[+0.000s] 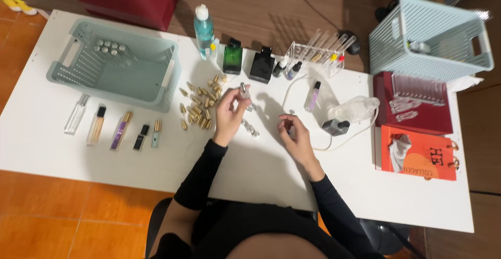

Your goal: Cleaning a glass perfume vial with a white cloth.

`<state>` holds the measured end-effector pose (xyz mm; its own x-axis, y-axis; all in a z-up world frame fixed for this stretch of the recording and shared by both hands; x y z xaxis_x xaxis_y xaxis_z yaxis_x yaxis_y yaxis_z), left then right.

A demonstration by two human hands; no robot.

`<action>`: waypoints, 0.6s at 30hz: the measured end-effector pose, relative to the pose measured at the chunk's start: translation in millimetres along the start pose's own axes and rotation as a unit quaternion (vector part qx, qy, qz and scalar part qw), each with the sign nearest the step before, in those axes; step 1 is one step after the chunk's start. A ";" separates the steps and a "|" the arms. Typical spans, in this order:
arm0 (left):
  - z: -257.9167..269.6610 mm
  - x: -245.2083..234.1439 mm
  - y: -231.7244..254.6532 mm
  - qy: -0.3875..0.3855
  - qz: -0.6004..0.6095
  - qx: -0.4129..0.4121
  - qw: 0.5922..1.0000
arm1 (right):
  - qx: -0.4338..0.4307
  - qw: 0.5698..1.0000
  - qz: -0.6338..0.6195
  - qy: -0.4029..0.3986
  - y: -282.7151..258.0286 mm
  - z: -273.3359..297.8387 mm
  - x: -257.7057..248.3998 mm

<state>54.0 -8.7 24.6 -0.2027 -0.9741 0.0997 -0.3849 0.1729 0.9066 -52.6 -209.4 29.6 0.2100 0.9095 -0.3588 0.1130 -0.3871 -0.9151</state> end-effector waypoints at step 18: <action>-1.0 -17.6 -39.8 0.029 0.025 -0.060 0.997 | -0.186 0.974 0.126 0.015 -12.7 3.8 -1.9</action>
<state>73.8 1.4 -12.8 -0.1654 -0.9722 0.1660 -0.2636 0.2058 0.9424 -58.1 -205.7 41.2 0.3044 0.7752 -0.5535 0.3974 -0.6315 -0.6658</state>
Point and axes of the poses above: each hand's wrist, its own z-axis away from the middle knuckle, its own x-axis out of the palm, y = z × x, the point moved 6 cm from there along -z, towards the middle knuckle, and after that the axes turned 8 degrees about -z, right-handed, at the moved point
